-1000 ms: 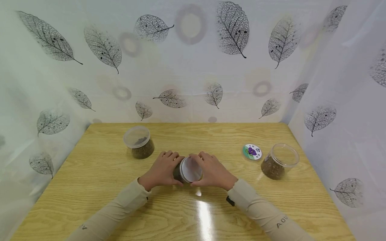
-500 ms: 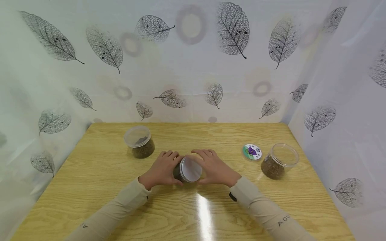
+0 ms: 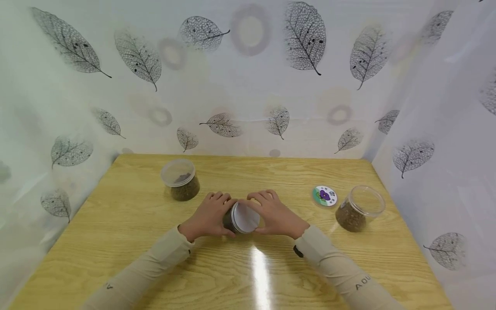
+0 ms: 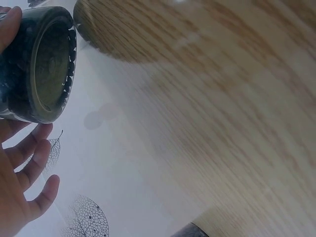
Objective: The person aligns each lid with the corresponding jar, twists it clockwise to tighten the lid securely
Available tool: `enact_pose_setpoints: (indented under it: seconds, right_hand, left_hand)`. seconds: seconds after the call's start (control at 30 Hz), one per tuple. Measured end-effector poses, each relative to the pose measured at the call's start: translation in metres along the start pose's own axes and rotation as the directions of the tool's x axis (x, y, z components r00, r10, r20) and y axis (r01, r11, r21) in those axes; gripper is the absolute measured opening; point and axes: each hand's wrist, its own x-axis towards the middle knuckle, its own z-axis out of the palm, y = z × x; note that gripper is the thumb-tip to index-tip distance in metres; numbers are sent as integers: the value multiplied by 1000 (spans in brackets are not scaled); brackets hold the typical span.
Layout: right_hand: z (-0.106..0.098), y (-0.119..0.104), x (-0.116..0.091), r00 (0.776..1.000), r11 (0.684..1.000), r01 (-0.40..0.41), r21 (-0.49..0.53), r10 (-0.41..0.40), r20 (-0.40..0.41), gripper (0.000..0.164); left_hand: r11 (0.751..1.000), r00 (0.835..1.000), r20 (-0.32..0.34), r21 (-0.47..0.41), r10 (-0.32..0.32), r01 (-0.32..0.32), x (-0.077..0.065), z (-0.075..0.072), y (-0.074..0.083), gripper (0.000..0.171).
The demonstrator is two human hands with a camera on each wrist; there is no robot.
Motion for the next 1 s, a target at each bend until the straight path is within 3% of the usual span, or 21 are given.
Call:
enact_pose_setpoints:
  seconds: [0.6, 1.0]
  right_hand:
    - [1, -2, 0, 999, 1000, -23, 13, 23, -26, 95]
    - [0, -6, 0, 997, 996, -79, 42, 80, -19, 92]
  left_hand:
    - [1000, 1000, 6, 0, -2, 2, -1, -2, 1, 96]
    - [1000, 1000, -5, 16, 6, -6, 0, -2, 1, 95]
